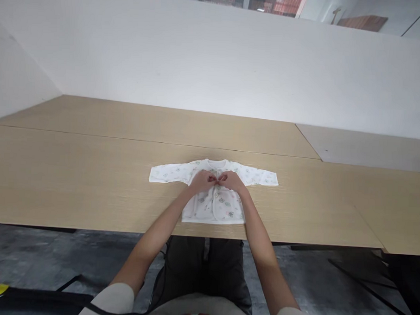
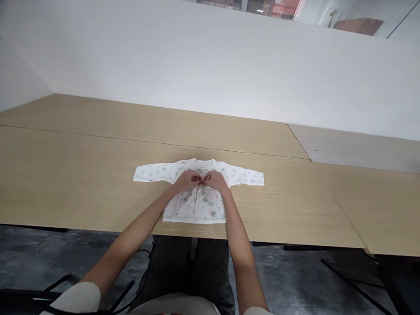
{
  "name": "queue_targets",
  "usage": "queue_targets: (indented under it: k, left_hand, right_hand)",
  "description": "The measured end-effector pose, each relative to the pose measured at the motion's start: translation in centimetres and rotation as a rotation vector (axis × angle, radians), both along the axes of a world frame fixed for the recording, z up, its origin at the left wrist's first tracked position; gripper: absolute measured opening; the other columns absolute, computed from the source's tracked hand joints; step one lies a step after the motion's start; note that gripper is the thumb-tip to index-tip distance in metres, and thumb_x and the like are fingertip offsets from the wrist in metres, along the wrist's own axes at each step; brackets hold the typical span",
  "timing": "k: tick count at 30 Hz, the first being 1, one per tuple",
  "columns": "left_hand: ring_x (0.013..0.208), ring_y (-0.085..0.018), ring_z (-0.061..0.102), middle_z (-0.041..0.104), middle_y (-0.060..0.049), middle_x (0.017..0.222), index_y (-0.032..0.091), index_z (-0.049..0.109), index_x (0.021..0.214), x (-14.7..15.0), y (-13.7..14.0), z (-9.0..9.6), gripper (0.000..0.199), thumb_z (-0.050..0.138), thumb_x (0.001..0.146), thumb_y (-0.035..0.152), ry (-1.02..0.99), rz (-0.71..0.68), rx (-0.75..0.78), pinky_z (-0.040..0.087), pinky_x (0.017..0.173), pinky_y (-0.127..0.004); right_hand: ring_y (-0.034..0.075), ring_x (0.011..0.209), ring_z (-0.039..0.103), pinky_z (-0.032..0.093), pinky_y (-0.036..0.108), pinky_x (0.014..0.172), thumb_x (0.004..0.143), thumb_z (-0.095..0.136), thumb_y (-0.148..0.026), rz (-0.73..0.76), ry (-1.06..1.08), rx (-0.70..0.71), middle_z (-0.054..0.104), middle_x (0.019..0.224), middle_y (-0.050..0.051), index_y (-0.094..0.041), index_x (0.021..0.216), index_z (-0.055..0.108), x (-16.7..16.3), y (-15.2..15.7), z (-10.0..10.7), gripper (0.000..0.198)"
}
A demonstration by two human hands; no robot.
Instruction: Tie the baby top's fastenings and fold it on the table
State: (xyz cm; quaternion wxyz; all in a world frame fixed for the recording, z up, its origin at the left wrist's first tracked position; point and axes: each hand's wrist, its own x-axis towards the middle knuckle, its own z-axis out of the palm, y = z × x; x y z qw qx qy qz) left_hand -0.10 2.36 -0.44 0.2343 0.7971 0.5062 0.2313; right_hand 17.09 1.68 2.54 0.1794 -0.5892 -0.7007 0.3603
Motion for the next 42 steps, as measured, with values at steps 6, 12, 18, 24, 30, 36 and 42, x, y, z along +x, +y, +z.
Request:
queue_targets:
  k: [6,12,18,24,30,36,42]
  left_hand:
    - [0.063,-0.014,0.053,0.063,-0.002,0.067,0.016,0.07,0.072,-0.4,0.1,-0.1,0.019,0.059,0.075,0.03,-0.079,-0.003,-0.051,0.039,0.059,-0.025]
    - [0.065,-0.013,0.053,0.064,-0.001,0.07,0.016,0.072,0.079,-0.5,0.1,0.0,0.017,0.056,0.072,0.02,-0.133,-0.068,-0.036,0.041,0.061,-0.024]
    - [0.063,-0.012,0.051,0.065,0.0,0.072,0.017,0.071,0.083,-0.6,0.1,-0.3,0.018,0.058,0.073,0.024,-0.171,-0.118,-0.031,0.041,0.061,-0.023]
    - [0.063,-0.013,0.053,0.064,-0.001,0.071,0.016,0.067,0.08,-0.4,0.2,-0.9,0.019,0.062,0.072,0.032,-0.126,-0.101,-0.003,0.041,0.061,-0.024]
    - [0.067,-0.015,0.055,0.065,-0.002,0.071,0.018,0.068,0.076,-0.6,0.1,-0.4,0.018,0.061,0.074,0.034,-0.048,-0.104,0.033,0.042,0.066,-0.026]
    - [0.057,-0.011,0.047,0.06,0.0,0.061,0.018,0.071,0.073,-1.2,-2.1,0.2,0.026,0.057,0.078,0.039,-0.06,-0.169,-0.042,0.037,0.06,-0.023]
    - [0.053,-0.01,0.04,0.05,0.003,0.051,0.017,0.068,0.065,-1.2,-3.4,0.6,0.029,0.059,0.076,0.043,-0.015,-0.222,-0.043,0.035,0.06,-0.024]
  right_hand:
    - [0.01,0.048,0.052,0.04,0.02,0.052,0.069,0.061,-0.019,-0.034,0.023,-0.032,0.059,0.052,0.0,-0.014,0.066,0.069,0.0,0.1,0.0,0.01]
    - [0.011,0.045,0.052,0.041,0.02,0.052,0.067,0.058,-0.014,-0.032,0.043,-0.049,0.055,0.044,-0.002,-0.015,0.056,0.063,-0.1,0.4,-0.9,0.012]
    - [0.009,0.044,0.05,0.04,0.019,0.044,0.074,0.055,-0.017,-0.01,0.216,-0.17,0.058,0.051,0.0,-0.015,0.055,0.059,0.1,0.4,-0.3,0.02]
    - [0.006,0.037,0.042,0.035,0.018,0.042,0.074,0.059,-0.019,0.034,0.201,-0.166,0.049,0.041,-0.004,-0.015,0.054,0.055,0.1,-0.1,0.3,0.021]
    - [0.007,0.039,0.044,0.034,0.018,0.042,0.072,0.058,-0.017,-0.014,0.204,-0.14,0.052,0.044,-0.003,-0.015,0.051,0.053,1.0,0.6,-0.5,0.022]
    - [0.008,0.039,0.043,0.032,0.02,0.042,0.077,0.058,-0.031,0.064,0.126,-0.093,0.048,0.042,-0.003,-0.016,0.05,0.051,1.4,-1.9,0.3,0.031]
    - [0.009,0.048,0.045,0.031,0.021,0.047,0.076,0.059,-0.031,0.18,0.063,-0.044,0.053,0.05,-0.003,-0.016,0.06,0.063,1.2,-4.2,0.1,0.023]
